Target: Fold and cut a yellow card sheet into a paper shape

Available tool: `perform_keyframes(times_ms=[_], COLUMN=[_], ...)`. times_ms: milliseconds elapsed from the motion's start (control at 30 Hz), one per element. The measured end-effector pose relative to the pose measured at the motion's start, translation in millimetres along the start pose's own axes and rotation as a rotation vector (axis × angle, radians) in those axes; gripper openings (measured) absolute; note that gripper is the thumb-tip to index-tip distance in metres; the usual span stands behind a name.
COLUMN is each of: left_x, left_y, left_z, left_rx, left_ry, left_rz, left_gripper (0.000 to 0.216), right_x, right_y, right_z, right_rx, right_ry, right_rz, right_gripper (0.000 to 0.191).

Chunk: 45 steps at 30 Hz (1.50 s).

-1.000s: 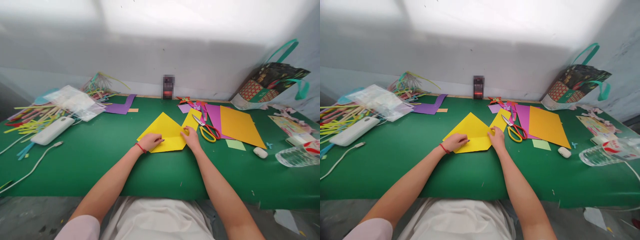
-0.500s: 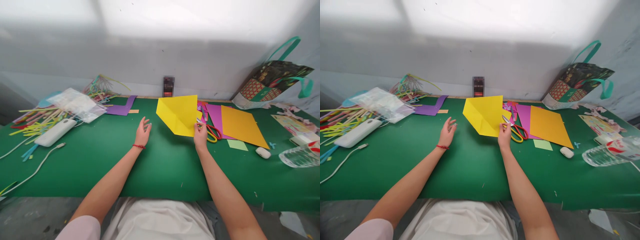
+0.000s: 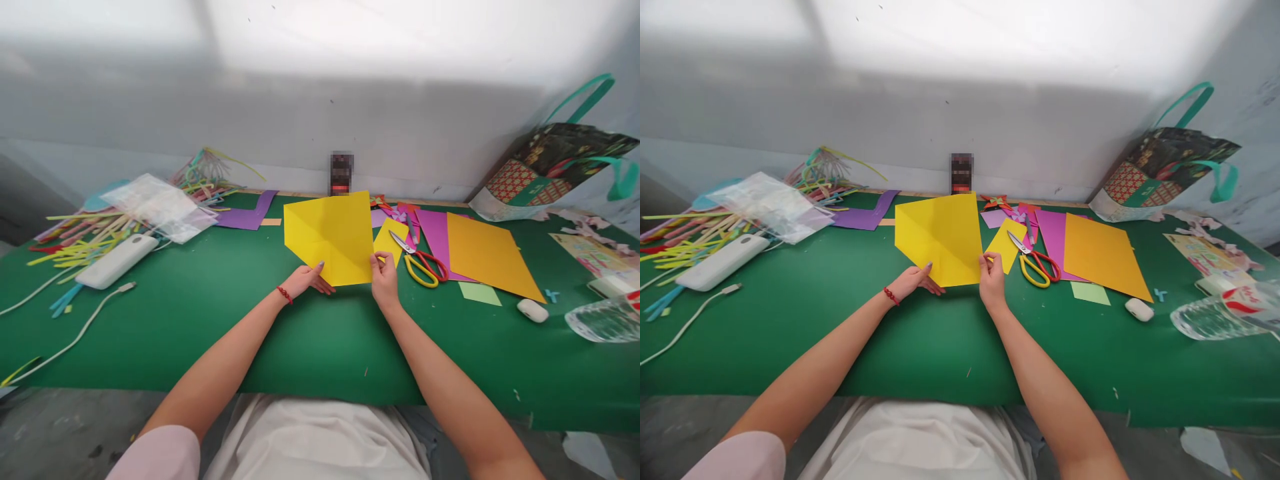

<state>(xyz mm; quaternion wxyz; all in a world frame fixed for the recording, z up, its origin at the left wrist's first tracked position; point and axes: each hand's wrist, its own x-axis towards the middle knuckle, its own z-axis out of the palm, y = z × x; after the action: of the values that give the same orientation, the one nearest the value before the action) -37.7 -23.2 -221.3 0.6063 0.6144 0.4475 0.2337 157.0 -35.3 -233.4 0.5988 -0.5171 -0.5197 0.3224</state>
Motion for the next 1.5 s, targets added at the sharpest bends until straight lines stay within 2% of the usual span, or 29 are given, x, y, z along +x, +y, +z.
perform_keyframes(times_ms=[100,400,600,767,933,1133,1200,1300,1400,1500], left_x=[-1.9,1.3,0.5,1.3,2.2,-0.9,-0.1,4.4,9.5,11.1], left_y=[1.5,-1.7,0.4,-1.0,-5.3,-5.0,-5.0,-7.5,-11.8,-14.3], left_z=[-1.4,-2.5,-1.6,-2.6,-7.0,-9.3,-9.9,-13.8,-21.7,-31.2], left_rx=[-0.001,-0.068,-0.027,0.022,0.014,0.024,-0.006,-0.064,-0.144,-0.189], left_ry=[-0.033,0.008,-0.02,-0.085,-0.081,-0.142,-0.074,0.158,0.388,0.503], left_rz=[0.013,-0.038,-0.017,0.049,0.078,0.08,0.084,0.137,0.171,0.154], left_gripper=[0.069,0.065,0.064,0.043,0.043,0.047,0.048,0.044,0.04,0.043], right_x=[0.3,-0.1,-0.7,-0.1,-0.1,8.0,10.7,12.4,13.7,18.3], right_y=[0.3,-2.3,-3.3,0.2,2.3,-1.9,-3.6,-7.5,-13.1,-17.0], right_z=[-0.9,-1.5,-3.5,-3.6,-2.0,-10.9,-14.8,-16.9,-18.0,-26.3], right_rx=[0.019,0.042,-0.037,-0.104,-0.074,0.058,0.113,0.139,0.179,0.172], right_ry=[-0.013,-0.04,-0.137,-0.118,-0.137,-0.063,-0.054,-0.063,-0.08,-0.036], right_rz=[0.01,0.049,0.077,0.073,0.119,0.134,0.2,0.257,0.226,0.142], right_gripper=[0.028,0.03,0.031,0.034,0.036,0.033,0.032,0.031,0.034,0.041])
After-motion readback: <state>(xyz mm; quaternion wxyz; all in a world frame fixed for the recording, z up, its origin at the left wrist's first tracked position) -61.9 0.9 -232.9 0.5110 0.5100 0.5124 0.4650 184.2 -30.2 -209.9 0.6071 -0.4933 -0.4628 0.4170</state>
